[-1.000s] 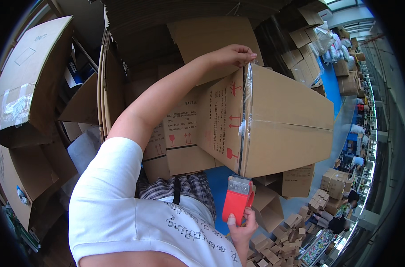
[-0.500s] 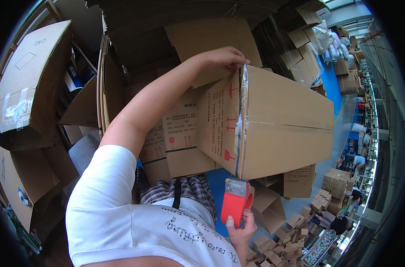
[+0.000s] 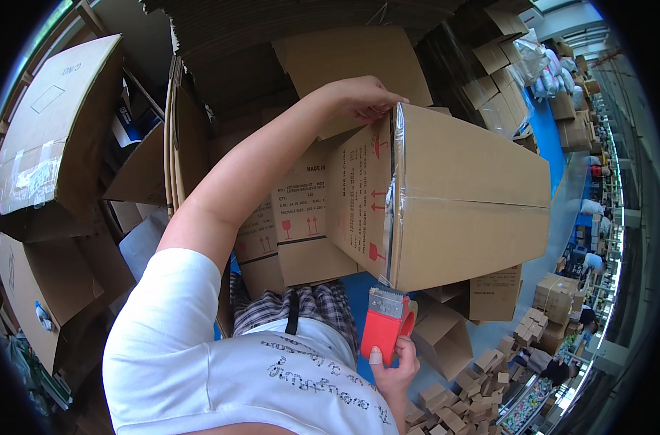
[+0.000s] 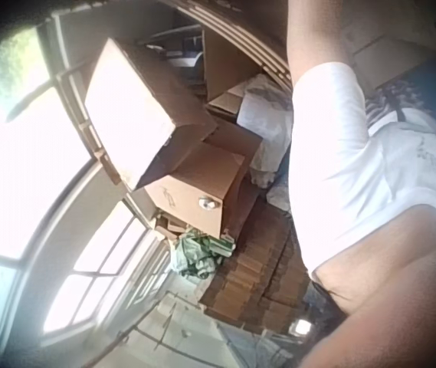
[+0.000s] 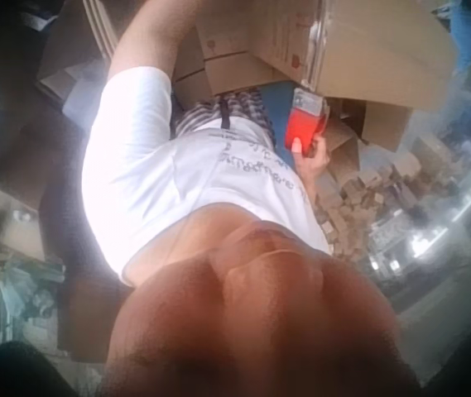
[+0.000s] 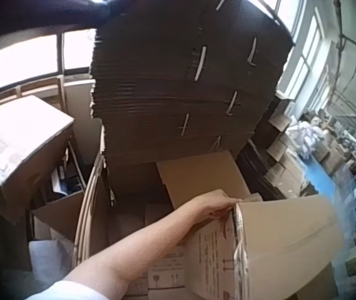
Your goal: The person assembles and seals a cardboard box using a tape dispenser.
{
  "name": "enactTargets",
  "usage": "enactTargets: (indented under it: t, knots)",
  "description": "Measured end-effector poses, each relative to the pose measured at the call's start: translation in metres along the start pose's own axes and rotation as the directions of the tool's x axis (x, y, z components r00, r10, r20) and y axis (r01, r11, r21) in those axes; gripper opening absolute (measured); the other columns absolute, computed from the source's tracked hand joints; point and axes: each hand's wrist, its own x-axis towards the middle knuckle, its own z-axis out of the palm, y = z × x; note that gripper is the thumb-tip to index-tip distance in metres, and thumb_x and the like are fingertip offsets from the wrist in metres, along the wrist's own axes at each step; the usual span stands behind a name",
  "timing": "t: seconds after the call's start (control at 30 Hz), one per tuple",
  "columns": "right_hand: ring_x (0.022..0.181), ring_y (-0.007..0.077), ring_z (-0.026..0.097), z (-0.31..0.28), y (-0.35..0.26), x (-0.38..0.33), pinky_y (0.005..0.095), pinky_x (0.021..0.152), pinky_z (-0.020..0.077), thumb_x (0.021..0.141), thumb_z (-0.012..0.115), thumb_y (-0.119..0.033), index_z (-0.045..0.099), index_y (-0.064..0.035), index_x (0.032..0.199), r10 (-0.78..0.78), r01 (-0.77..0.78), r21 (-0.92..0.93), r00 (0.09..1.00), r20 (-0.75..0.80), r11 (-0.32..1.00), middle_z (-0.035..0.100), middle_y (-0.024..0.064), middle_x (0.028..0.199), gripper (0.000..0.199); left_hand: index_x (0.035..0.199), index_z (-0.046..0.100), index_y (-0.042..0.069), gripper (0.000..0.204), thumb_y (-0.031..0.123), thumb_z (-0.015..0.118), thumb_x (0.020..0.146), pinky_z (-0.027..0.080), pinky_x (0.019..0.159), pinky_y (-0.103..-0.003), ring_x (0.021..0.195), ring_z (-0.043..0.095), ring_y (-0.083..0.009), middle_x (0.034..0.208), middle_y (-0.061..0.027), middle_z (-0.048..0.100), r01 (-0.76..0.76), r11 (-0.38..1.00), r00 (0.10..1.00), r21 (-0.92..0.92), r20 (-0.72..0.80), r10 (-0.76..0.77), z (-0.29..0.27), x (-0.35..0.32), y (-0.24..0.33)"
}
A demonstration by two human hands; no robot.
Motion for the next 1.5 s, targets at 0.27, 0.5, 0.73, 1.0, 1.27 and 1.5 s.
enactTargets:
  t: [0.27,0.5,0.73,1.0,1.27,1.5]
  knots:
    - [0.082,0.0164,0.065,0.0,-0.003,0.006,0.0284,0.073,0.0517,0.076,0.072,-0.011,0.056,0.0022,0.095,0.123,-0.121,0.162,0.992,0.001,0.979,0.066,0.0117,0.091,0.028,0.071,0.062,0.004,0.028,0.025,0.08,0.073,0.05,0.054,-0.022,0.057,0.055,-0.0108,0.064,-0.0009,0.056,-0.044,0.945,0.989,-0.324,-0.148,-0.005,0.015,-0.013,-0.015]
    - [0.081,0.0153,0.064,0.011,0.009,0.004,0.0284,0.075,0.0511,0.079,0.07,-0.014,0.055,0.0024,0.095,0.073,-0.069,0.146,0.997,-0.02,0.987,0.066,0.0139,0.098,0.027,0.066,0.064,0.011,0.025,0.03,0.079,0.073,0.036,0.046,-0.017,0.054,0.048,-0.0033,0.063,0.005,0.057,-0.075,0.876,0.96,-0.476,-0.273,-0.066,0.031,-0.018,-0.024]
    - [0.082,0.0147,0.063,0.012,0.03,-0.002,0.0285,0.074,0.051,0.083,0.066,-0.018,0.054,0.0027,0.098,0.056,-0.045,0.176,0.997,-0.058,0.983,0.065,0.0147,0.104,0.028,0.068,0.066,0.01,0.022,0.027,0.078,0.074,0.032,0.042,-0.014,0.052,0.052,-0.0031,0.063,0.0039,0.061,-0.12,0.842,0.938,-0.527,-0.338,-0.078,0.037,-0.014,-0.032]
    - [0.078,0.0119,0.062,0.015,0.016,0.005,0.0273,0.071,0.0511,0.086,0.066,-0.021,0.054,0.0011,0.101,0.076,-0.067,0.214,0.997,-0.034,0.975,0.066,0.0095,0.089,0.03,0.078,0.062,0.005,0.01,0.013,0.065,0.084,0.033,0.032,-0.01,0.042,0.053,-0.0051,0.065,-0.0038,0.065,-0.037,0.339,0.938,-0.94,-0.15,-0.313,0.031,0.006,-0.065]
    - [0.078,0.0144,0.062,0.01,0.02,0.005,0.0289,0.073,0.0511,0.084,0.066,-0.018,0.055,0.0025,0.101,0.062,-0.054,0.173,0.997,-0.038,0.984,0.066,0.0128,0.094,0.029,0.09,0.062,0.003,0.022,0.025,0.063,0.089,0.049,0.06,-0.025,0.064,0.06,-0.0114,0.075,-0.0059,0.064,-0.23,0.907,0.756,-0.353,-0.652,-0.062,0.035,0.0,-0.15]
    - [0.08,0.0165,0.063,0.01,0.015,0.002,0.0306,0.075,0.051,0.082,0.066,-0.017,0.054,0.004,0.101,0.087,-0.082,0.187,0.996,-0.018,0.979,0.066,0.0145,0.096,0.03,0.12,0.059,0.004,0.044,0.038,0.054,0.094,0.043,0.097,-0.034,0.111,0.057,-0.0219,0.113,-0.0111,0.063,-0.647,0.733,0.695,0.21,-0.232,0.68,0.017,-0.055,-0.008]
